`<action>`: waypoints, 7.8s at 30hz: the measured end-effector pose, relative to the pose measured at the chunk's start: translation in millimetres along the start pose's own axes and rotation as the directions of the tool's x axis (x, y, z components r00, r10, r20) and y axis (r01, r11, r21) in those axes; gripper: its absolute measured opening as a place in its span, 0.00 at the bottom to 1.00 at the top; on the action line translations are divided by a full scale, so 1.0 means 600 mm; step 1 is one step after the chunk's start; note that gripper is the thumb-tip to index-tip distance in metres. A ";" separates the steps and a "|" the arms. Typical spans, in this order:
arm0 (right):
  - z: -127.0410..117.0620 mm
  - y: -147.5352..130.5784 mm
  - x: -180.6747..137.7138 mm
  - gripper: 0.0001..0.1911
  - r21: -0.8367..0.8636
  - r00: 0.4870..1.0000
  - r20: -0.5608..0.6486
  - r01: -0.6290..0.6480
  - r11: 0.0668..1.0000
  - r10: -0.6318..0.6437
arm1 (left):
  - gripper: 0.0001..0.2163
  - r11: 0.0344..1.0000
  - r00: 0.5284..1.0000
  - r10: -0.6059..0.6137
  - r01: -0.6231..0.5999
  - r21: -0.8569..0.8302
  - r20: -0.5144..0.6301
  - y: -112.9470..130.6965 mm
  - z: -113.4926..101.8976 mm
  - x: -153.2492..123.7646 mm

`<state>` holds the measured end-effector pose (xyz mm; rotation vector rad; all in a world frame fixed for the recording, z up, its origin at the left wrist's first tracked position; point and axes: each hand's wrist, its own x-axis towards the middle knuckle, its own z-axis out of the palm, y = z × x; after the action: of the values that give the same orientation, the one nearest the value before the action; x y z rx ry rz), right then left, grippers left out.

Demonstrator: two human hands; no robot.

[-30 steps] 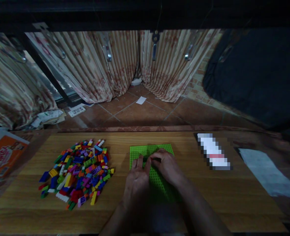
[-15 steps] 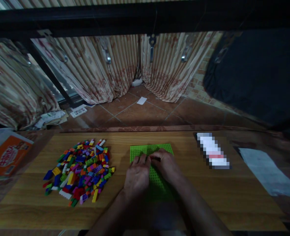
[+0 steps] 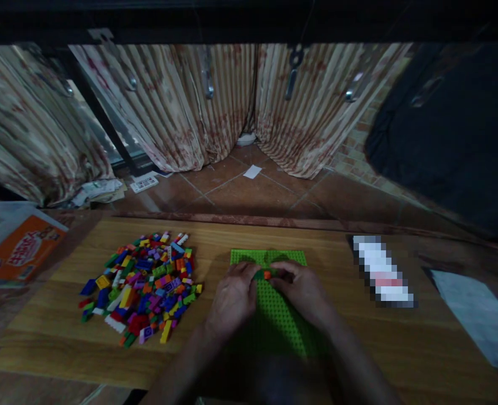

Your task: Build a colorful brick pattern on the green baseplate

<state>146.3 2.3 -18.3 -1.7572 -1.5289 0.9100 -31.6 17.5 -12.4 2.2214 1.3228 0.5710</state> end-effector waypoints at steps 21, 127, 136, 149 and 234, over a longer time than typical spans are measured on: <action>0.002 -0.006 0.007 0.09 0.025 0.999 -0.021 -0.044 0.999 0.044 | 0.08 0.993 0.994 -0.112 0.112 -0.032 0.014 -0.002 0.003 0.006; -0.042 0.031 0.005 0.09 -0.307 0.973 0.044 0.229 0.924 -0.226 | 0.14 0.996 1.000 -0.020 0.022 0.083 -0.022 0.013 0.001 -0.002; -0.039 0.033 0.005 0.08 -0.333 0.971 0.024 0.232 0.914 -0.238 | 0.22 0.951 0.998 0.034 -0.050 0.305 0.059 0.023 0.028 -0.018; -0.037 0.035 0.008 0.09 -0.329 0.974 0.021 0.221 0.918 -0.227 | 0.21 0.863 0.999 0.037 -0.031 0.504 -0.001 0.026 0.056 -0.019; -0.044 -0.003 0.003 0.09 -0.057 0.999 -0.002 -0.035 0.998 0.035 | 0.11 0.990 0.999 -0.037 0.040 0.135 -0.021 0.018 -0.005 0.001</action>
<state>167.1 3.6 -2.1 -1.8292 -1.5420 0.8908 -25.8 14.4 -3.5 2.2980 1.4498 0.5019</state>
